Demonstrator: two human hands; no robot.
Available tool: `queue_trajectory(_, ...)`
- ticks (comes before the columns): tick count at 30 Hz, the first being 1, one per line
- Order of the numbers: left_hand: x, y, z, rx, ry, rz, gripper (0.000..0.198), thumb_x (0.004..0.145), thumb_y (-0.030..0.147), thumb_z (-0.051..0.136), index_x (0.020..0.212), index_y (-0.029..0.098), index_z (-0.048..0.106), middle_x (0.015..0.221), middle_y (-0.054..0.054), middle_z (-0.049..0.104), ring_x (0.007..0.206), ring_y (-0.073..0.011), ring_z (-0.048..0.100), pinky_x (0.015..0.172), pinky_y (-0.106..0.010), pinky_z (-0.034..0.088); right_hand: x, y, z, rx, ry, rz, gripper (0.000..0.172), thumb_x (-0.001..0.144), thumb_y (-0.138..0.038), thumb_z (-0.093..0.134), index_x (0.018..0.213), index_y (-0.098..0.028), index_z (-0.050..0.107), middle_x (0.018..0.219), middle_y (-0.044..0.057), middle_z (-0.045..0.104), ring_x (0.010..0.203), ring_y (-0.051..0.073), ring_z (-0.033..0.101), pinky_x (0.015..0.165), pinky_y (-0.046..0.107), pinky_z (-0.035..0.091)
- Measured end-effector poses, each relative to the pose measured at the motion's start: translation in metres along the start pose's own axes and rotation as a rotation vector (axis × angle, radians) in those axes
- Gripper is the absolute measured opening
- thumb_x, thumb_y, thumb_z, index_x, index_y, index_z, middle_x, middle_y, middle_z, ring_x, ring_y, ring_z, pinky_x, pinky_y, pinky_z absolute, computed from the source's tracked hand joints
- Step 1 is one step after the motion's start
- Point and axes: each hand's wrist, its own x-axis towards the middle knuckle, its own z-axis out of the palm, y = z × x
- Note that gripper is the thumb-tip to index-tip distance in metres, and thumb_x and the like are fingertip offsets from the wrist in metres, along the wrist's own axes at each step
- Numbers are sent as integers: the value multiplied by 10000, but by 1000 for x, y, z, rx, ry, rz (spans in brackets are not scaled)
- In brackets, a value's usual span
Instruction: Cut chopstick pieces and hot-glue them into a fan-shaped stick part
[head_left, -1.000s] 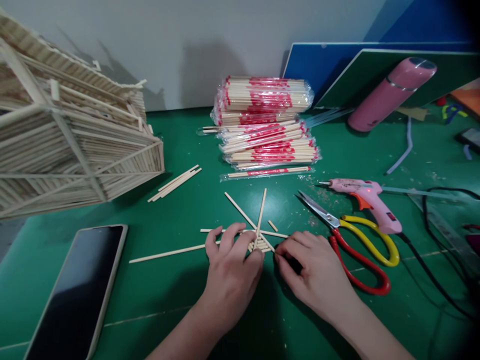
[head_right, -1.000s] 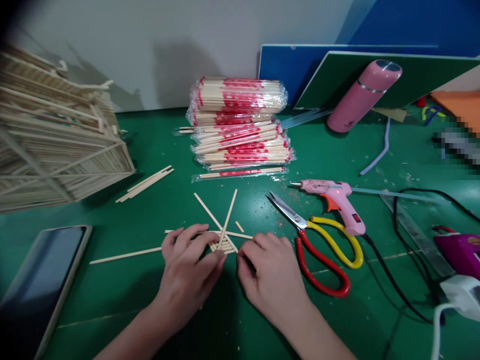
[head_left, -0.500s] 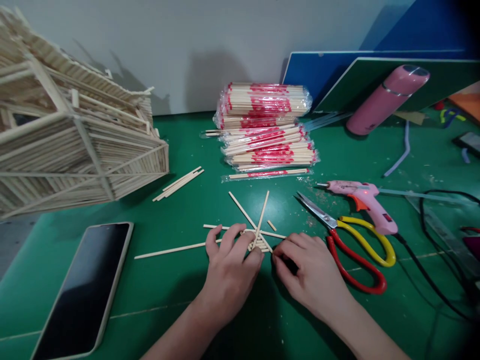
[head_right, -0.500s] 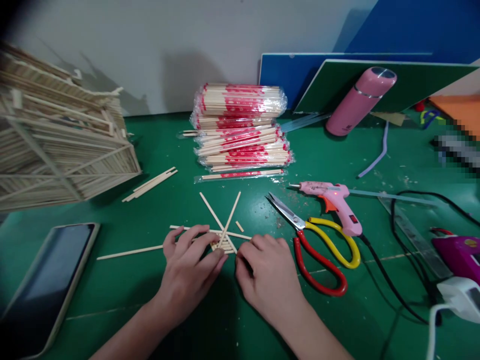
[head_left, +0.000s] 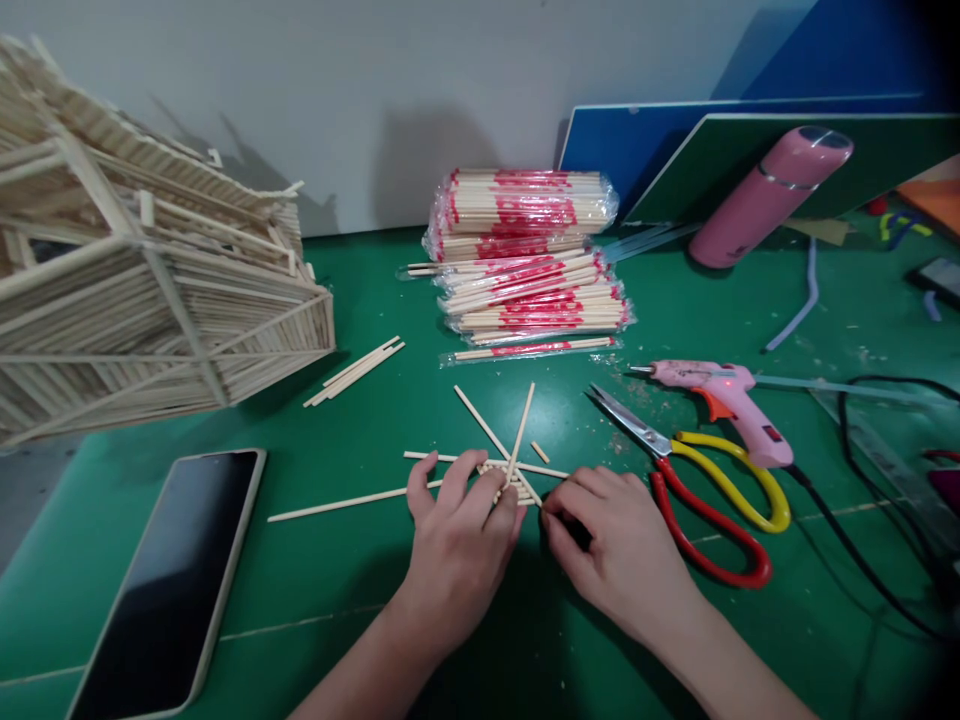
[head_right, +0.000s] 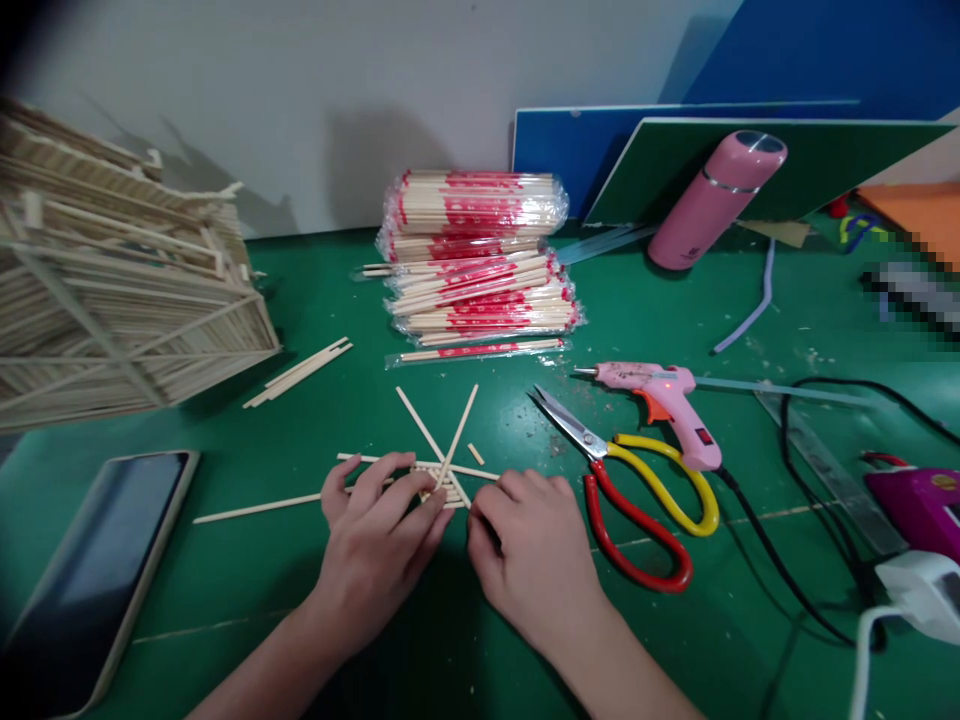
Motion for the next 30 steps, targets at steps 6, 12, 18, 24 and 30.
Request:
queue_trajectory(6, -2, -2, 3, 8, 36, 27, 104, 785, 196, 503, 734, 215, 591, 772, 26, 658, 951, -230, 514, 910, -491, 188, -1, 1, 3, 1, 18, 2, 149, 800, -242, 445, 701, -206, 550, 691, 15, 525, 693, 162, 450, 620, 290, 248)
queue_trajectory(12, -2, -3, 3, -19, 54, -14, 83, 772, 233, 527, 798, 236, 606, 833, 12, 657, 953, -238, 499, 917, -484, 199, 0, 1, 3, -5, 21, -2, 149, 801, -242, 438, 701, -204, 541, 687, 13, 521, 691, 162, 450, 620, 290, 247)
queue_trajectory(18, -3, -6, -1, -22, 15, -87, 191, 749, 275, 547, 913, 191, 595, 914, -54, 638, 965, -258, 500, 882, -467, 252, -1, 0, 3, -7, 36, -1, 124, 783, -224, 456, 697, -196, 540, 686, 14, 531, 687, 161, 458, 614, 286, 246)
queue_trajectory(24, -5, -6, -1, -64, -30, -84, 180, 770, 258, 516, 923, 197, 588, 983, -65, 619, 976, -236, 512, 864, -435, 268, -5, -2, 4, 7, 62, -5, 126, 780, -217, 459, 688, -195, 542, 674, 8, 533, 678, 156, 466, 623, 288, 249)
queue_trajectory(30, -4, -4, -3, -81, -69, -90, 137, 776, 243, 509, 878, 223, 598, 962, -43, 619, 952, -220, 515, 857, -436, 253, -8, -2, 6, 18, 85, -10, 121, 773, -211, 463, 688, -194, 547, 666, 6, 535, 672, 154, 469, 626, 289, 249)
